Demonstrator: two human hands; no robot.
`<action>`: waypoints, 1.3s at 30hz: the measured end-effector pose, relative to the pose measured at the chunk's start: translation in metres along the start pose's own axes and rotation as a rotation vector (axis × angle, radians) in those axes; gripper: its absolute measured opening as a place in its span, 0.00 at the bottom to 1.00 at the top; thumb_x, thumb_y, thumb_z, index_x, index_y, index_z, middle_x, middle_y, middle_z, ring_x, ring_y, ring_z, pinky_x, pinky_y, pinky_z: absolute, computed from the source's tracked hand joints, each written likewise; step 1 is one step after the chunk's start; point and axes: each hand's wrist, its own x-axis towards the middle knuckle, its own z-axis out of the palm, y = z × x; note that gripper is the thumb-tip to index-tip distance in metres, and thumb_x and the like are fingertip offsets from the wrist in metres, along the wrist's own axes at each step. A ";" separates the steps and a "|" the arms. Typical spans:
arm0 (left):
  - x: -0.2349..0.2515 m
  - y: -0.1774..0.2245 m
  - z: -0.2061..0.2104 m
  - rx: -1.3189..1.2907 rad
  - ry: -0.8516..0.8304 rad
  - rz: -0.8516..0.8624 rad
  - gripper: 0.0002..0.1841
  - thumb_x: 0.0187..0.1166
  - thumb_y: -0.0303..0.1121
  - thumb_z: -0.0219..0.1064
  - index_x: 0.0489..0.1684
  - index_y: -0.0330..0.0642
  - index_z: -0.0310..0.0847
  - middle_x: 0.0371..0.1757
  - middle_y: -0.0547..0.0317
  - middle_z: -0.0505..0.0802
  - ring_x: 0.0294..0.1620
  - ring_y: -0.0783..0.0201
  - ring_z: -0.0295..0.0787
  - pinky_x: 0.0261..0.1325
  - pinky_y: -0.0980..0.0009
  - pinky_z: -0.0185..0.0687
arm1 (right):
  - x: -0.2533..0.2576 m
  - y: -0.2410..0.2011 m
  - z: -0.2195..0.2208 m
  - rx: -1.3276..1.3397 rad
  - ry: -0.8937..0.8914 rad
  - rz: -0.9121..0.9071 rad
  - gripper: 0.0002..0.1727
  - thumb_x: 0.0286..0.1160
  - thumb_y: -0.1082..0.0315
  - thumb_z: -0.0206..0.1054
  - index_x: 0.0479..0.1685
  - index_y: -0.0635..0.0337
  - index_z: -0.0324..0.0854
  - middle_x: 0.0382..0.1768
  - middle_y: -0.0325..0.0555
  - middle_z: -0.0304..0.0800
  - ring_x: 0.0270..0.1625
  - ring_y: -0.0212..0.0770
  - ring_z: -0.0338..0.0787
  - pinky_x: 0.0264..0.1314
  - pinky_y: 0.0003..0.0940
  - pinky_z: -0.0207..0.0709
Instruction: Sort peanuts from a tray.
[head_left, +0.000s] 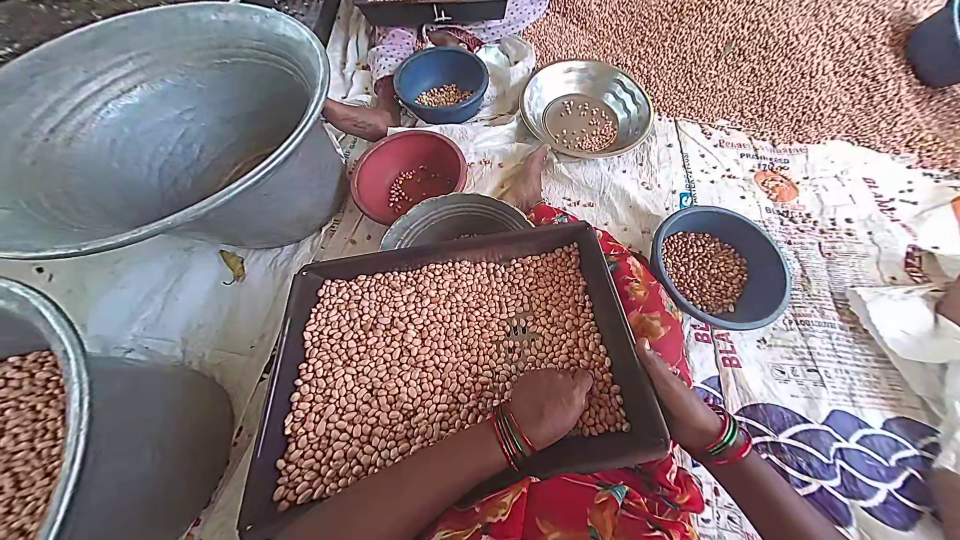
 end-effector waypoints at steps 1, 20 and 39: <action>0.000 0.001 0.001 0.026 0.010 0.011 0.16 0.90 0.33 0.52 0.50 0.32 0.86 0.35 0.38 0.93 0.39 0.38 0.95 0.36 0.45 0.86 | 0.000 0.000 -0.001 0.001 -0.008 0.000 0.26 0.89 0.42 0.42 0.64 0.52 0.70 0.43 0.31 0.94 0.47 0.25 0.94 0.51 0.25 0.90; -0.034 -0.091 -0.086 -1.634 0.499 -0.252 0.23 0.88 0.33 0.31 0.26 0.54 0.72 0.19 0.73 0.85 0.08 0.85 0.65 0.11 0.90 0.59 | -0.003 -0.041 0.012 -1.335 0.248 -0.433 0.34 0.82 0.57 0.64 0.81 0.73 0.71 0.58 0.72 0.90 0.55 0.72 0.92 0.55 0.72 0.79; -0.054 -0.118 -0.122 -0.090 0.114 -0.638 0.21 0.95 0.37 0.47 0.77 0.41 0.78 0.64 0.38 0.91 0.69 0.39 0.87 0.71 0.41 0.75 | 0.124 -0.048 0.149 -1.948 -0.052 -0.125 0.19 0.89 0.74 0.49 0.70 0.74 0.76 0.69 0.72 0.82 0.69 0.71 0.85 0.65 0.65 0.77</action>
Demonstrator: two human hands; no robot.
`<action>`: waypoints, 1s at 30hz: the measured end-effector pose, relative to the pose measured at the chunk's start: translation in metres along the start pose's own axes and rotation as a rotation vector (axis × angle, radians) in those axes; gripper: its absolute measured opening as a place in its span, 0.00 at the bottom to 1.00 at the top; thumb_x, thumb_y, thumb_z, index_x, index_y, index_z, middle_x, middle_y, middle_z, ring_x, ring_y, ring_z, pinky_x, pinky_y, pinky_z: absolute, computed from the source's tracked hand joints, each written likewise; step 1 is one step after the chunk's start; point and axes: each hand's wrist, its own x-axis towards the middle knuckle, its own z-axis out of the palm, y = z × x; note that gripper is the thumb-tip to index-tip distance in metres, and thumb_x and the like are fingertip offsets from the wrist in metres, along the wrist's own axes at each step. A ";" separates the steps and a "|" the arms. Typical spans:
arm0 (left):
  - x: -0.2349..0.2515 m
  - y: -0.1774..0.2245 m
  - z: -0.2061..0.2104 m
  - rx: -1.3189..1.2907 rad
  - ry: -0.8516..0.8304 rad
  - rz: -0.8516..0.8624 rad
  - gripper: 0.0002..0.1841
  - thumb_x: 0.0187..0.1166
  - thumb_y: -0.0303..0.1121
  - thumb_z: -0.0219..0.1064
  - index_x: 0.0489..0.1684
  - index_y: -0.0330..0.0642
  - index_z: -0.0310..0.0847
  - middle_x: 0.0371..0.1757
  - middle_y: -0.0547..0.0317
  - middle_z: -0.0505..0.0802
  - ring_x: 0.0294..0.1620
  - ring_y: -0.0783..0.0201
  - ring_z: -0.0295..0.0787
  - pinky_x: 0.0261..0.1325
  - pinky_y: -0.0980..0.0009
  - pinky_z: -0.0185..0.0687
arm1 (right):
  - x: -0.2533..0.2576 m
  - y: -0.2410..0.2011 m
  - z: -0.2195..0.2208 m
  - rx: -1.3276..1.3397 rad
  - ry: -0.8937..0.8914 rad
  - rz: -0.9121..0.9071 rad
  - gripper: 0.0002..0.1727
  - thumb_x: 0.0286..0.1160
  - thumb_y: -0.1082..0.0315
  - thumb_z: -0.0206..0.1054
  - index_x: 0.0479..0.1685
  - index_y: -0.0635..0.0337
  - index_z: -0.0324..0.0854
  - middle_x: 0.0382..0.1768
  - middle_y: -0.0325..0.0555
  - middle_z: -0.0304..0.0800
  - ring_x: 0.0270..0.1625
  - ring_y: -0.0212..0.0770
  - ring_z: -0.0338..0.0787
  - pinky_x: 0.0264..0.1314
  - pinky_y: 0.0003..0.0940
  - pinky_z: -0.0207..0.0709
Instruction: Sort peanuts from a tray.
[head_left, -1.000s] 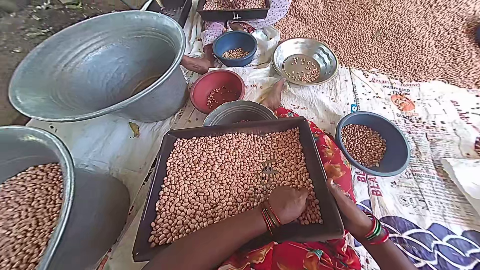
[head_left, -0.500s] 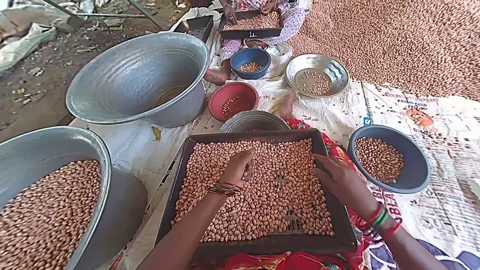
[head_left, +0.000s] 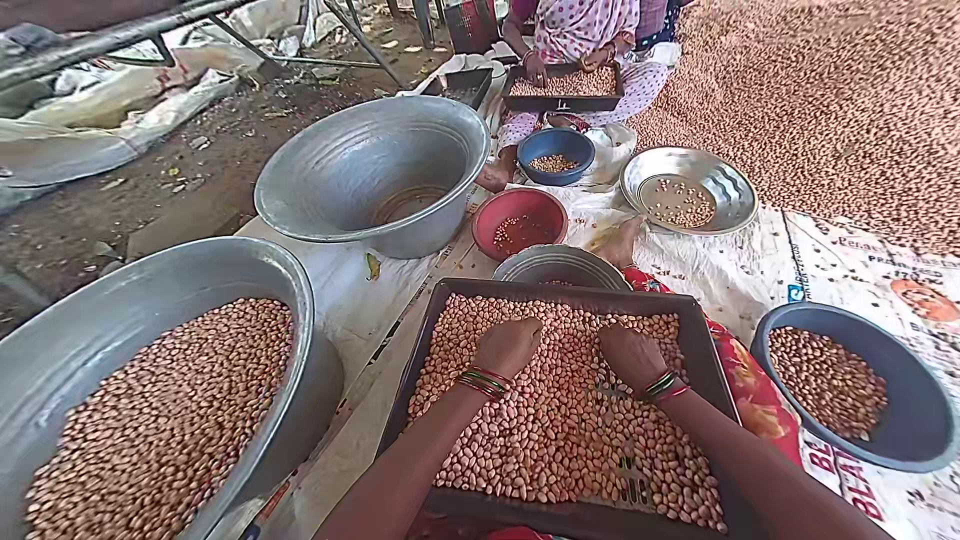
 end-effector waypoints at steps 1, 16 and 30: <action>0.004 0.005 0.001 0.086 -0.038 -0.021 0.22 0.96 0.38 0.45 0.80 0.42 0.75 0.65 0.37 0.90 0.69 0.38 0.86 0.71 0.41 0.75 | 0.001 0.000 0.004 -0.010 0.033 -0.005 0.19 0.90 0.74 0.48 0.68 0.75 0.77 0.67 0.72 0.83 0.68 0.71 0.85 0.65 0.63 0.76; -0.018 -0.026 0.007 -1.535 0.206 0.001 0.19 0.94 0.33 0.38 0.30 0.48 0.71 0.15 0.72 0.79 0.06 0.83 0.60 0.10 0.87 0.55 | 0.001 -0.010 0.030 0.093 0.273 -0.354 0.15 0.85 0.75 0.56 0.54 0.76 0.86 0.53 0.73 0.89 0.56 0.72 0.91 0.55 0.64 0.82; -0.032 -0.019 0.010 -0.028 -0.095 -0.028 0.21 0.94 0.39 0.50 0.76 0.38 0.77 0.60 0.35 0.91 0.65 0.36 0.88 0.69 0.38 0.76 | -0.010 -0.032 0.005 0.340 0.069 -0.433 0.18 0.90 0.68 0.55 0.64 0.72 0.83 0.58 0.68 0.90 0.62 0.66 0.90 0.66 0.62 0.77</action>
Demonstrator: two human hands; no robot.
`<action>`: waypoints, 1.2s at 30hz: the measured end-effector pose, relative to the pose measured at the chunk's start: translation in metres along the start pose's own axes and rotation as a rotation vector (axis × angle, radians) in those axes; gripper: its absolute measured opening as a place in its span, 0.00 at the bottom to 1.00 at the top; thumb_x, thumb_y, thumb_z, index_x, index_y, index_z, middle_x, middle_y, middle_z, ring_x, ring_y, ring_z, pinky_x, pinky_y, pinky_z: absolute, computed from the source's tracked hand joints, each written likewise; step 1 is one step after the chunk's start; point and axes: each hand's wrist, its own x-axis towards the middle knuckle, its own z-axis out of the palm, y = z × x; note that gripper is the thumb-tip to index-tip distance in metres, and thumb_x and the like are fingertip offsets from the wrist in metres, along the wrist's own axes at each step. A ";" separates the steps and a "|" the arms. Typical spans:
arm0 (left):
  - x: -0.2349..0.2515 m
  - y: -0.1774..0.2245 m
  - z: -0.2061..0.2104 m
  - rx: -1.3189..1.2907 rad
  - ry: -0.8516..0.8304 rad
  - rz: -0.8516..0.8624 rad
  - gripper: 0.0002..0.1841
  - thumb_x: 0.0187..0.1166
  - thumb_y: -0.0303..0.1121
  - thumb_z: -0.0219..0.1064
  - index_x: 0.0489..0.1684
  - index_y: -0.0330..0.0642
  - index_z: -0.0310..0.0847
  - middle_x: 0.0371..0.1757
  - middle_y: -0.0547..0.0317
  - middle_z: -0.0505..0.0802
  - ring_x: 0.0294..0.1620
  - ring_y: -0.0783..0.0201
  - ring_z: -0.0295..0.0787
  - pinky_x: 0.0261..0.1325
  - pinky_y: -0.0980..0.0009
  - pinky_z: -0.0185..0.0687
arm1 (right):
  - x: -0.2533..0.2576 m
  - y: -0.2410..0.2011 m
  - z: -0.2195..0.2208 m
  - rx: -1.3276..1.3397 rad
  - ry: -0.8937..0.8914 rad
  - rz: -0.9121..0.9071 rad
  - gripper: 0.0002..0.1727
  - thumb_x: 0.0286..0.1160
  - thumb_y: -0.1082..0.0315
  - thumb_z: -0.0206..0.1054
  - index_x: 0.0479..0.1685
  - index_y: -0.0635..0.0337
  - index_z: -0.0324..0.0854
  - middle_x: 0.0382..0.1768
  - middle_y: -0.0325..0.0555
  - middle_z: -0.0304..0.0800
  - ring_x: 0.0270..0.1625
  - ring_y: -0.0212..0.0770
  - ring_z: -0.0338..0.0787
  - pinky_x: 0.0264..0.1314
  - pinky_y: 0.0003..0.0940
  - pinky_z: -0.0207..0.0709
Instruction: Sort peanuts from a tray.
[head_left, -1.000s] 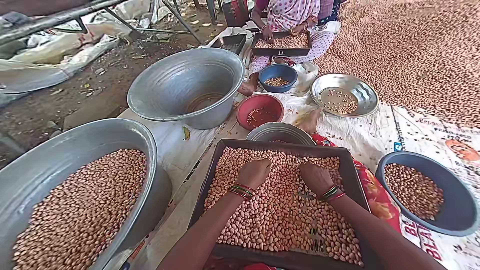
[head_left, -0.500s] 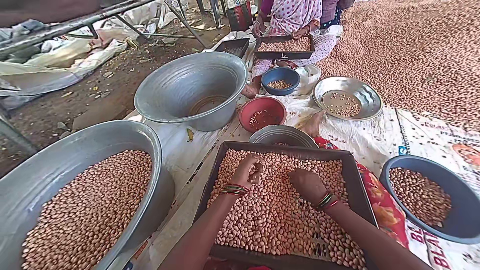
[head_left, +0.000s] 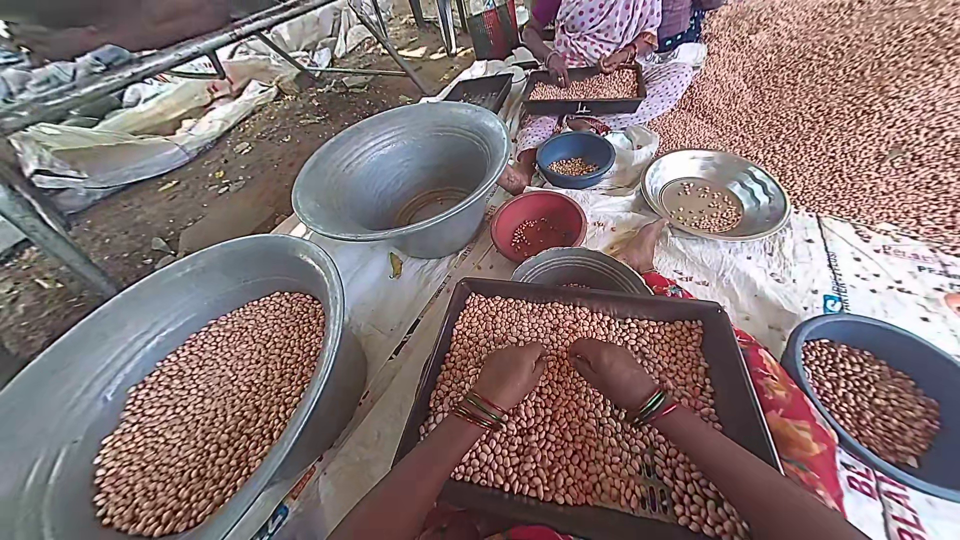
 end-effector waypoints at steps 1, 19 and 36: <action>0.002 0.001 0.001 0.029 -0.017 -0.011 0.22 0.94 0.40 0.50 0.78 0.39 0.76 0.62 0.35 0.91 0.67 0.37 0.87 0.70 0.39 0.75 | 0.005 -0.005 0.003 0.014 -0.054 -0.001 0.19 0.91 0.67 0.54 0.68 0.70 0.81 0.60 0.67 0.89 0.64 0.65 0.89 0.68 0.62 0.76; 0.010 -0.004 -0.003 0.139 -0.048 -0.027 0.21 0.94 0.37 0.47 0.78 0.42 0.77 0.64 0.36 0.90 0.69 0.35 0.86 0.69 0.37 0.75 | 0.016 -0.007 -0.007 1.026 -0.082 0.338 0.06 0.88 0.77 0.54 0.56 0.67 0.72 0.41 0.45 0.83 0.35 0.32 0.88 0.43 0.28 0.84; 0.018 -0.005 -0.011 0.285 -0.130 0.029 0.19 0.93 0.34 0.48 0.71 0.35 0.79 0.62 0.33 0.90 0.67 0.33 0.86 0.65 0.36 0.76 | -0.009 -0.040 0.039 0.152 -0.078 -0.211 0.17 0.88 0.68 0.55 0.53 0.71 0.88 0.41 0.65 0.93 0.45 0.64 0.94 0.51 0.62 0.81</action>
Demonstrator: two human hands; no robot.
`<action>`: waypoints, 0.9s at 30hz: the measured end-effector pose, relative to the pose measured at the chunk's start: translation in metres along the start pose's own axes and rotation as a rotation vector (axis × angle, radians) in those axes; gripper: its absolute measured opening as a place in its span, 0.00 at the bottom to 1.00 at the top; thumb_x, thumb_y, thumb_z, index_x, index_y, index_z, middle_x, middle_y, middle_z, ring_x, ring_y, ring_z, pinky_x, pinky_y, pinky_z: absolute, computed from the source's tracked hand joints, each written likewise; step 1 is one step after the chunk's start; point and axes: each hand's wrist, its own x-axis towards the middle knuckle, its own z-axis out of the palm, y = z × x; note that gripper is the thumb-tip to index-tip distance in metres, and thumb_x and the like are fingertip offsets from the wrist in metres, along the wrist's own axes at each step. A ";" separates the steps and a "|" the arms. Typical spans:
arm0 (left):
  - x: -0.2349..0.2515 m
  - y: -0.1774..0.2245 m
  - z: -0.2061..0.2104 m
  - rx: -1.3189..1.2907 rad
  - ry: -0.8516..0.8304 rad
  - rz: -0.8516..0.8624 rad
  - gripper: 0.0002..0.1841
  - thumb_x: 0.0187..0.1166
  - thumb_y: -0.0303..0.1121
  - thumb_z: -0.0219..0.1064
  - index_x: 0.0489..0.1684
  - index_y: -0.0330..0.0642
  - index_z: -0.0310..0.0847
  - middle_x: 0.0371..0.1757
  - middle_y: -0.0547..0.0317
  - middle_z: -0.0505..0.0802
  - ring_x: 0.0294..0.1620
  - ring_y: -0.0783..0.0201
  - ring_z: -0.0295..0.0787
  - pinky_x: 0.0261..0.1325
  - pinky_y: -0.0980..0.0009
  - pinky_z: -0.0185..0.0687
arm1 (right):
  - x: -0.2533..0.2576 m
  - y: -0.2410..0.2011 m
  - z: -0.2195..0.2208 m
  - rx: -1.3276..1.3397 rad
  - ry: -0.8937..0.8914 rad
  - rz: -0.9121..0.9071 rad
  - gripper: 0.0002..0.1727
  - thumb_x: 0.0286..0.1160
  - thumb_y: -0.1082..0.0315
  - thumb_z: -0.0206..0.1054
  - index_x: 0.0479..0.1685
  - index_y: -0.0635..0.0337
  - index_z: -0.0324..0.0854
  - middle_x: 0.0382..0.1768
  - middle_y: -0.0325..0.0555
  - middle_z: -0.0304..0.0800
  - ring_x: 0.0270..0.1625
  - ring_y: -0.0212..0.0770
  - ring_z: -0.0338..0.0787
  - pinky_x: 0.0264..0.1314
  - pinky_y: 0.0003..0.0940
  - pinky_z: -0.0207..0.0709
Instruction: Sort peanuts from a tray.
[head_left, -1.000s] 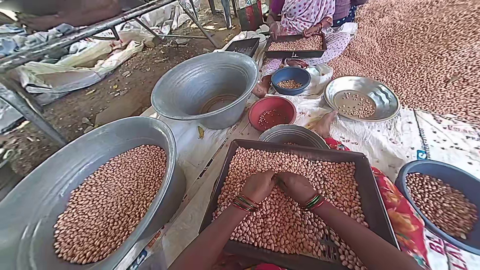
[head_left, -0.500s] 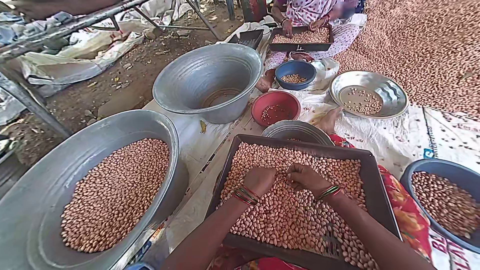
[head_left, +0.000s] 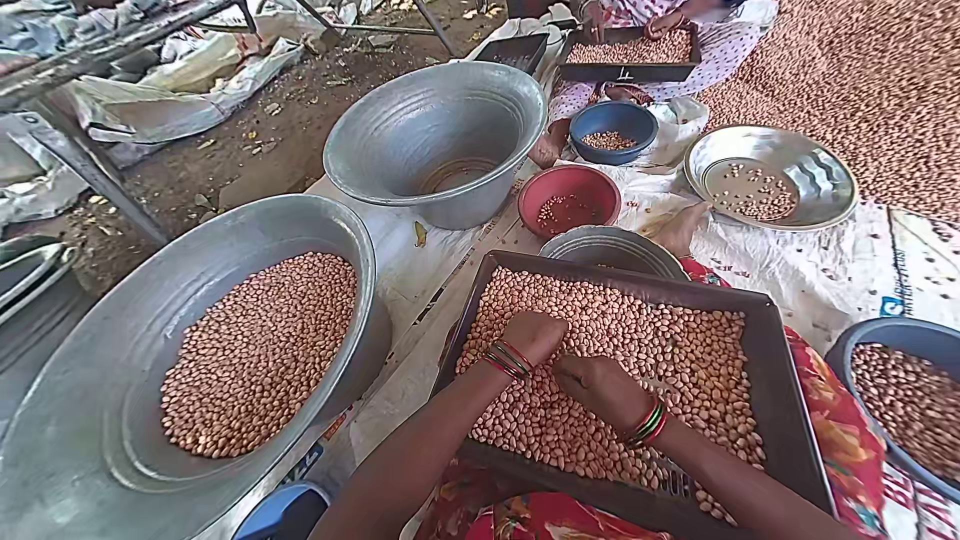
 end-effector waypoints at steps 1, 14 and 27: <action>0.001 0.001 0.000 0.011 -0.016 -0.003 0.19 0.93 0.34 0.48 0.71 0.36 0.78 0.62 0.33 0.90 0.67 0.34 0.85 0.65 0.36 0.75 | -0.003 -0.003 0.006 -0.024 -0.028 -0.053 0.17 0.87 0.67 0.56 0.51 0.71 0.89 0.40 0.65 0.94 0.44 0.64 0.95 0.48 0.63 0.82; -0.029 -0.043 0.035 -1.645 0.286 0.249 0.13 0.86 0.27 0.42 0.35 0.48 0.72 0.15 0.77 0.79 0.09 0.85 0.64 0.14 0.88 0.59 | -0.008 -0.017 0.010 -0.138 -0.421 0.110 0.20 0.92 0.63 0.52 0.64 0.71 0.81 0.49 0.72 0.90 0.55 0.73 0.90 0.57 0.69 0.77; -0.026 -0.006 0.020 -0.469 0.159 -0.059 0.21 0.95 0.37 0.48 0.73 0.34 0.77 0.60 0.37 0.91 0.62 0.43 0.89 0.68 0.45 0.78 | -0.008 -0.031 -0.042 -0.309 -0.227 0.211 0.20 0.93 0.66 0.51 0.65 0.75 0.78 0.47 0.75 0.90 0.54 0.75 0.90 0.55 0.71 0.77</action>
